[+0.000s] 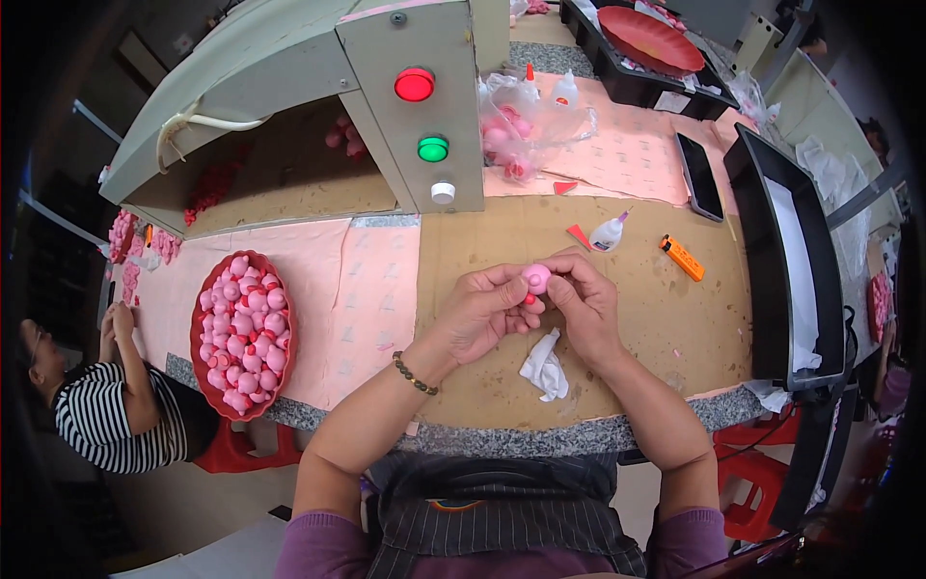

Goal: Applying glue to small pink toy components to assemble them.

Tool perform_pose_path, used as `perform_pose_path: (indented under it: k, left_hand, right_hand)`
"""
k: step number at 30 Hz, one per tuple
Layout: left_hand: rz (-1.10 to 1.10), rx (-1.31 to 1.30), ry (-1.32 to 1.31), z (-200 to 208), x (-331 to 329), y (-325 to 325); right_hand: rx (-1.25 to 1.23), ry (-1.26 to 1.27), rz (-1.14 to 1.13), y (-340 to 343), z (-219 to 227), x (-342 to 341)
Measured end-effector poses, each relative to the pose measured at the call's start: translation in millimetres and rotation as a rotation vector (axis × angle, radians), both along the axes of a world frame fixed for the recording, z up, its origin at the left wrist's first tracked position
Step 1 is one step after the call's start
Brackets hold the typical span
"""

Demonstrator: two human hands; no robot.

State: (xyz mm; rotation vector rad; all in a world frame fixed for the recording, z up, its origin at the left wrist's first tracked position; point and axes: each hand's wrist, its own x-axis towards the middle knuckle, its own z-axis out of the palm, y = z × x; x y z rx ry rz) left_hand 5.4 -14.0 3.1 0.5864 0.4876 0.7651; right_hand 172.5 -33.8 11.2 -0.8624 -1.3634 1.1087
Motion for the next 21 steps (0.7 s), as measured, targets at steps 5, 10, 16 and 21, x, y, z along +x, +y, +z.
perform_pose_path:
  k: [5,10,16,21]
  left_hand:
    - [0.009,-0.005,-0.008,-1.1,0.3,0.7]
    - [0.014,0.011,-0.014,-1.7,1.3,-0.3]
    - [0.047,0.028,0.001,-4.1,3.4,-2.0]
    - [0.039,-0.046,0.026,-1.6,3.4,0.2]
  right_hand:
    - [-0.136,0.043,0.059,-0.9,-2.3,2.3]
    - [-0.33,0.095,0.075,-2.3,3.6,1.3]
    - [-0.315,0.069,0.079,-0.8,0.7,2.3]
    - [-0.342,0.06,0.088,0.4,-1.3,3.5]
